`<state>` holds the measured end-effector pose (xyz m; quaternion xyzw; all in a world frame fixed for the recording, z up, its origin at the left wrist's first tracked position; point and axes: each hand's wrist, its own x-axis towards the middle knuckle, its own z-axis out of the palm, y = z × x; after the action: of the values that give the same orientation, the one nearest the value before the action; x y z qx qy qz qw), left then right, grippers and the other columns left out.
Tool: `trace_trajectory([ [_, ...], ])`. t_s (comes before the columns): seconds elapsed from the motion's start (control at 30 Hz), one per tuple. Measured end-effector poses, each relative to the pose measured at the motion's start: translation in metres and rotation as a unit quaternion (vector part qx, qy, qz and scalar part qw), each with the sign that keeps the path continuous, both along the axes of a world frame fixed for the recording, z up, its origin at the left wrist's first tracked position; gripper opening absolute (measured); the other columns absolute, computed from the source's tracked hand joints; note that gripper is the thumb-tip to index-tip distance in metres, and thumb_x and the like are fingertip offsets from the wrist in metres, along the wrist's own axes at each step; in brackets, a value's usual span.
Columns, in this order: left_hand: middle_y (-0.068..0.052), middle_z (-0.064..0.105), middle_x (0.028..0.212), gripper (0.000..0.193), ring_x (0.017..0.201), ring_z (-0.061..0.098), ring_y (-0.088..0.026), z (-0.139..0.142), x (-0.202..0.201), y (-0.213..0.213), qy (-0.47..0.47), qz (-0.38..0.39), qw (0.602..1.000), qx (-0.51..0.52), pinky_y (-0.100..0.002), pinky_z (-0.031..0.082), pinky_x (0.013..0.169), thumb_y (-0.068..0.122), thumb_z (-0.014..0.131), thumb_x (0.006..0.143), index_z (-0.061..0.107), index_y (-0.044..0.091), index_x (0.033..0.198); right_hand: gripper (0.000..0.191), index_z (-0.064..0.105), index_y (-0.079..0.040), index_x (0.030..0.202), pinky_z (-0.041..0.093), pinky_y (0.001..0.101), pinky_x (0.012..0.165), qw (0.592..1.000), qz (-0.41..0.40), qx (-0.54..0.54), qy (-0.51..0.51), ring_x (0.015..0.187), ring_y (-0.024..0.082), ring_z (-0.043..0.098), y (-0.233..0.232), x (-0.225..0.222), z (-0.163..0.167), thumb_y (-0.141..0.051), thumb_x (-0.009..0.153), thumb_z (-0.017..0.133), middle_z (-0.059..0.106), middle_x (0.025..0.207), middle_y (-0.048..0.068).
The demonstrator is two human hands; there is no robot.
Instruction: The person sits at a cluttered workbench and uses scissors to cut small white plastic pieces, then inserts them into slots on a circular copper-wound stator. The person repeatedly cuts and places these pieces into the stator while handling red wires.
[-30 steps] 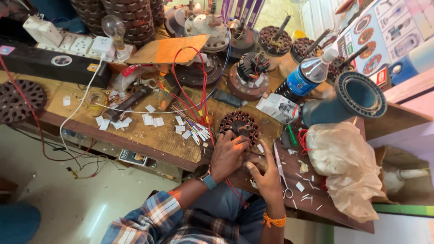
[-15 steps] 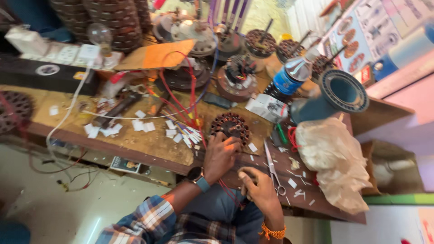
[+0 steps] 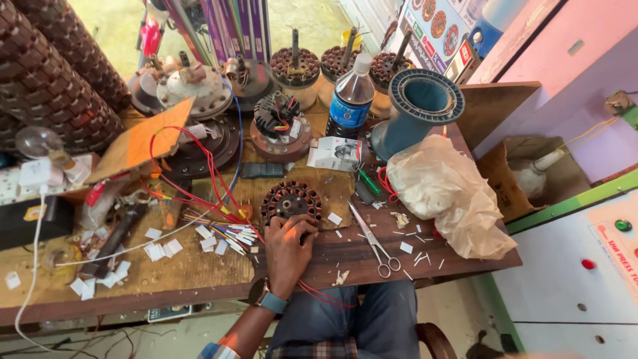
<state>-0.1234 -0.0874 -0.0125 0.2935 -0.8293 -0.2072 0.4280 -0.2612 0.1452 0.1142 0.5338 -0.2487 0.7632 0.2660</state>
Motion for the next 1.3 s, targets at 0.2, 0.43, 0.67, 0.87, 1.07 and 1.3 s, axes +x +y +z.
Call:
trace_trajectory([
  [0.2,0.006,0.071,0.104,0.013,0.089,0.055,-0.025,0.003,0.007,0.007,-0.047,-0.009,0.999,-0.02,-0.041,0.042,0.081,0.01,0.078,0.075,0.07,0.012,0.085,0.029,0.072,-0.011,0.115,0.049,0.0408,0.1,0.81,-0.182,0.554,0.057,0.114,0.029,0.062,-0.097,0.012,-0.061,-0.022,0.088,0.075,0.071,0.118,0.009],
  [0.43,0.007,0.072,0.107,0.013,0.091,0.056,-0.024,0.01,0.005,0.011,-0.038,-0.003,0.999,-0.003,-0.04,0.044,0.083,0.008,0.075,0.076,0.071,0.013,0.087,0.026,0.072,-0.008,0.11,0.055,0.0395,0.086,0.778,-0.102,0.619,0.047,0.1,0.032,0.07,-0.139,0.002,-0.114,-0.021,0.087,0.075,0.074,0.109,0.012],
  [0.67,0.005,0.07,0.108,0.013,0.093,0.056,-0.027,0.003,0.006,0.011,-0.049,-0.003,0.998,-0.025,-0.042,0.043,0.085,0.008,0.076,0.076,0.071,0.012,0.088,0.022,0.074,-0.007,0.102,0.057,0.039,0.076,0.765,-0.06,0.642,-0.014,0.089,0.032,0.073,-0.144,-0.003,-0.135,-0.021,0.086,0.077,0.075,0.096,0.014],
  [0.87,0.007,0.071,0.107,0.01,0.092,0.056,-0.024,0.004,0.003,0.01,-0.03,-0.013,0.999,-0.007,-0.04,0.042,0.084,0.01,0.077,0.078,0.072,0.013,0.087,0.02,0.076,-0.009,0.1,0.057,0.0388,0.075,0.758,-0.111,0.642,-0.017,0.088,0.032,0.073,-0.14,-0.001,-0.125,-0.021,0.084,0.077,0.076,0.097,0.013],
  [1.07,0.007,0.071,0.106,0.01,0.091,0.056,-0.023,0.001,-0.001,0.011,-0.042,-0.008,0.999,-0.005,-0.04,0.043,0.085,0.012,0.077,0.079,0.072,0.013,0.088,0.017,0.073,-0.005,0.093,0.057,0.04,0.071,0.733,-0.104,0.671,-0.041,0.08,0.032,0.073,-0.141,0.0,-0.134,-0.018,0.081,0.076,0.075,0.087,0.015],
  [1.3,0.007,0.071,0.107,0.01,0.09,0.056,-0.024,0.005,-0.003,0.013,-0.051,-0.004,0.999,-0.015,-0.041,0.042,0.083,0.013,0.078,0.079,0.072,0.014,0.087,0.01,0.066,-0.004,0.087,0.041,0.0291,0.055,0.676,0.319,0.562,-0.353,0.059,0.011,0.05,-0.113,-0.016,-0.157,-0.013,0.085,0.069,0.055,0.068,-0.001],
])
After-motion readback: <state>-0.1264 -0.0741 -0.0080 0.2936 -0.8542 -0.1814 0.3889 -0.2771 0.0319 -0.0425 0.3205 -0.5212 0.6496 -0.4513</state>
